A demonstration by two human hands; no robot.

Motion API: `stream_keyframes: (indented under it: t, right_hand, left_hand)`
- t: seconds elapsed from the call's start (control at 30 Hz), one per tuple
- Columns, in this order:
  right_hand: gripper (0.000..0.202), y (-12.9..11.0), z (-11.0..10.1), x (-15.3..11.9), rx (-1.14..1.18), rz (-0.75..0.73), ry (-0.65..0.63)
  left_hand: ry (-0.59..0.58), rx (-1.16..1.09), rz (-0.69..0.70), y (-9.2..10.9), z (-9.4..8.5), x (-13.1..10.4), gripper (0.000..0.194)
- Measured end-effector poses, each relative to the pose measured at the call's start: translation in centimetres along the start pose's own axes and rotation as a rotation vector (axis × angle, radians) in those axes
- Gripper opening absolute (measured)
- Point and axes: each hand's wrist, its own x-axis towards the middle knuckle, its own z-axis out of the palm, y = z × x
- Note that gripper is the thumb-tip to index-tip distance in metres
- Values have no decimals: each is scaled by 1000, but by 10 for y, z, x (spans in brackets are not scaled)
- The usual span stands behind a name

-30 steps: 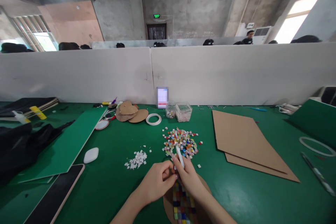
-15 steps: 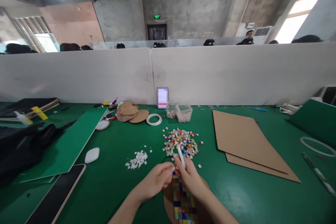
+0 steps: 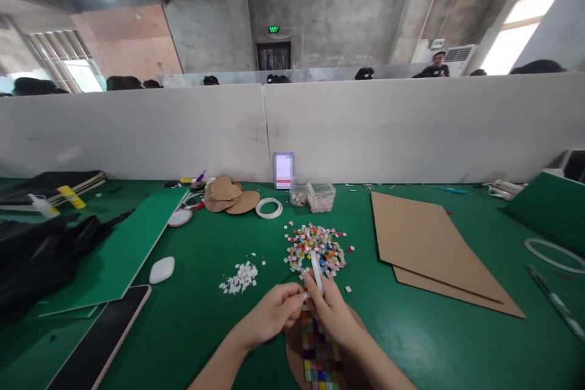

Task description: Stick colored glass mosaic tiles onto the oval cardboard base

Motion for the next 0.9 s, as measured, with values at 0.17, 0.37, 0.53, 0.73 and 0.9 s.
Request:
stream_keyframes:
  t: [0.17, 0.37, 0.53, 0.73, 0.9]
  right_hand:
    - [42, -2, 0, 0, 74, 94, -7]
    - [41, -5, 0, 0, 72, 92, -32]
    - [39, -7, -1, 0, 10, 51, -26]
    - [37, 0, 0, 1, -85, -40, -48]
    - [34, -3, -2, 3, -279, -144, -147]
  left_hand:
    - [-22, -28, -25, 3, 0, -2, 30]
    - [1, -41, -23, 0, -1, 0, 32]
    - [6, -33, -36, -2, -2, 1, 33]
    - [12, -39, -29, -9, -4, 4, 26]
    - [39, -37, -22, -19, -5, 10, 16]
